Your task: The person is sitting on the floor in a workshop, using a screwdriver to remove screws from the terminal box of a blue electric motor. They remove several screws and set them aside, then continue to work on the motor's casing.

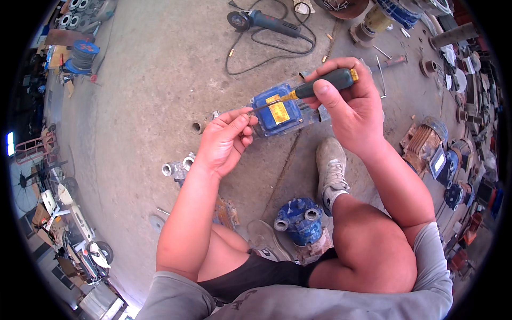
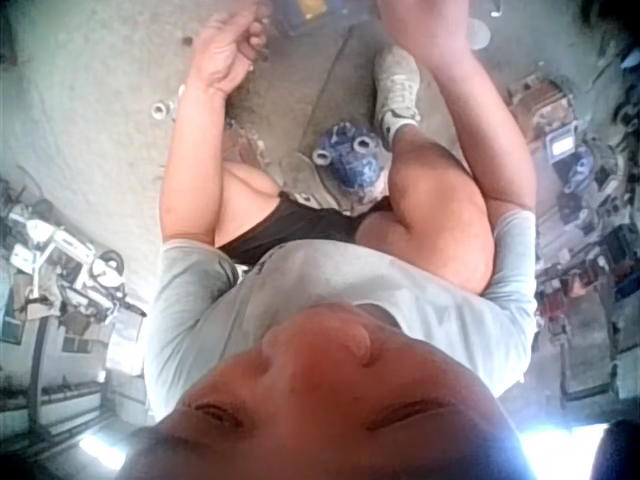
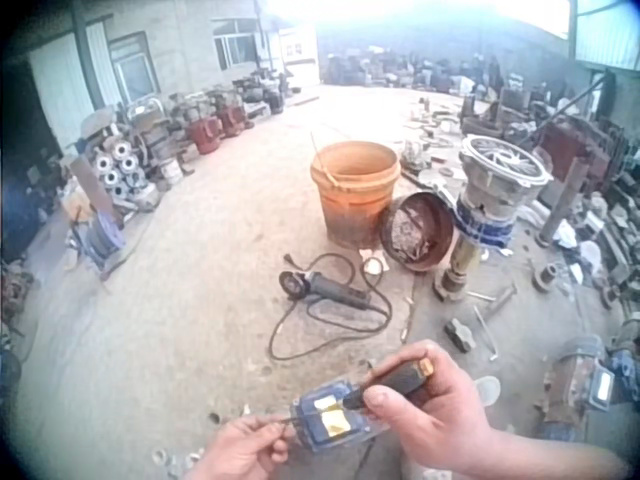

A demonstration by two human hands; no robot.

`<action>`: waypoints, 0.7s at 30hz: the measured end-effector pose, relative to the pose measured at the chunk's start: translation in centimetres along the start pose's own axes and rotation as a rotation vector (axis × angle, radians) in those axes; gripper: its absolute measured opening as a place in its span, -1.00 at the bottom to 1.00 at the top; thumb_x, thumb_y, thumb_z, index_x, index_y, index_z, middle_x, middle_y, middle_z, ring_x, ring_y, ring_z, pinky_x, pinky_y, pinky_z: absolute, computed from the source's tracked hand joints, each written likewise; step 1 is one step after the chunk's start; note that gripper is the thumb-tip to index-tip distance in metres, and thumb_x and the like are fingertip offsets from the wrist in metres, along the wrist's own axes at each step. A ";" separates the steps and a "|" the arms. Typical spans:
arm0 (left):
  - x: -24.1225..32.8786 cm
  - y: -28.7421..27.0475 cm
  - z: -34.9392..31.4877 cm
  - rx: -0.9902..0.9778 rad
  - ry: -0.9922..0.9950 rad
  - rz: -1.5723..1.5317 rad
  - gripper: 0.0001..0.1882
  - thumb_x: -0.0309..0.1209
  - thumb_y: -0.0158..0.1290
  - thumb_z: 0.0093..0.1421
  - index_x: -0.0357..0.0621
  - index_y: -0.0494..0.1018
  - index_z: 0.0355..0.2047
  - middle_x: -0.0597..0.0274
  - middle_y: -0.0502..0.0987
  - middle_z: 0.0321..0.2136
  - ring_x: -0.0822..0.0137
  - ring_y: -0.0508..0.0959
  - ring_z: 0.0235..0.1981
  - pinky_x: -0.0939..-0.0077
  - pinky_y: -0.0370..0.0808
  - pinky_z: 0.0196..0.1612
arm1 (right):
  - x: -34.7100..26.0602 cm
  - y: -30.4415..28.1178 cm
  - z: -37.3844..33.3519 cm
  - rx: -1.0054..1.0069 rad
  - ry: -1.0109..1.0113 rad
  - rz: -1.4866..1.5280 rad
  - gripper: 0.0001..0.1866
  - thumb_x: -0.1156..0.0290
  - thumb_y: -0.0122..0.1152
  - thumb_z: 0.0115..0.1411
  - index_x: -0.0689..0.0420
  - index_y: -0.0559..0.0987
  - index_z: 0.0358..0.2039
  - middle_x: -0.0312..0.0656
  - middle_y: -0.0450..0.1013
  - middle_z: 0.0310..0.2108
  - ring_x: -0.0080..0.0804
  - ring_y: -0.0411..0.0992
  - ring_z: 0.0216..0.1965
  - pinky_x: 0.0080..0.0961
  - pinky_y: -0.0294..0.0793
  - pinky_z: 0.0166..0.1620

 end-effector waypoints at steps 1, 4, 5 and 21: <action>0.0 0.1 0.1 -0.005 -0.002 -0.008 -0.72 -0.42 0.18 0.37 -0.24 0.50 0.04 0.21 0.62 -0.22 0.51 0.54 -0.34 0.63 0.51 -0.31 | 0.0 0.0 0.0 -0.004 -0.005 -0.005 -0.72 0.39 0.31 0.37 0.23 0.47 -0.02 -0.27 0.53 -0.27 -0.64 0.52 -0.32 -0.68 0.51 -0.23; -0.1 0.3 0.3 -0.019 -0.003 -0.037 -0.74 -0.39 0.16 0.39 -0.23 0.49 0.02 0.23 0.61 -0.24 0.51 0.53 -0.35 0.61 0.50 -0.31 | 0.0 0.0 0.2 -0.010 -0.019 -0.012 -0.71 0.38 0.31 0.37 0.24 0.47 -0.02 -0.27 0.53 -0.28 -0.64 0.53 -0.32 -0.68 0.52 -0.23; -0.1 0.3 0.3 -0.022 0.000 -0.051 -0.74 -0.38 0.16 0.39 -0.22 0.49 0.01 0.23 0.61 -0.25 0.51 0.53 -0.35 0.61 0.49 -0.31 | 0.0 -0.1 0.2 -0.007 -0.024 -0.008 -0.70 0.37 0.31 0.37 0.24 0.47 -0.02 -0.26 0.53 -0.28 -0.63 0.53 -0.32 -0.68 0.52 -0.23; 1.0 -1.7 0.6 0.096 0.046 0.313 -0.75 -0.30 0.16 0.40 -0.19 0.54 -0.03 0.33 0.59 -0.35 0.53 0.50 -0.39 0.59 0.45 -0.31 | 0.9 0.9 0.7 -0.164 -0.010 0.012 -0.69 0.33 0.27 0.39 0.24 0.47 -0.01 -0.25 0.55 -0.18 -0.58 0.54 -0.19 -0.59 0.53 -0.14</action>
Point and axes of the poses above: each hand's wrist, its own z-axis towards the middle knuckle, its own y-axis out of the palm, x = y × z, the point moved 10 cm from there along z, towards the middle knuckle
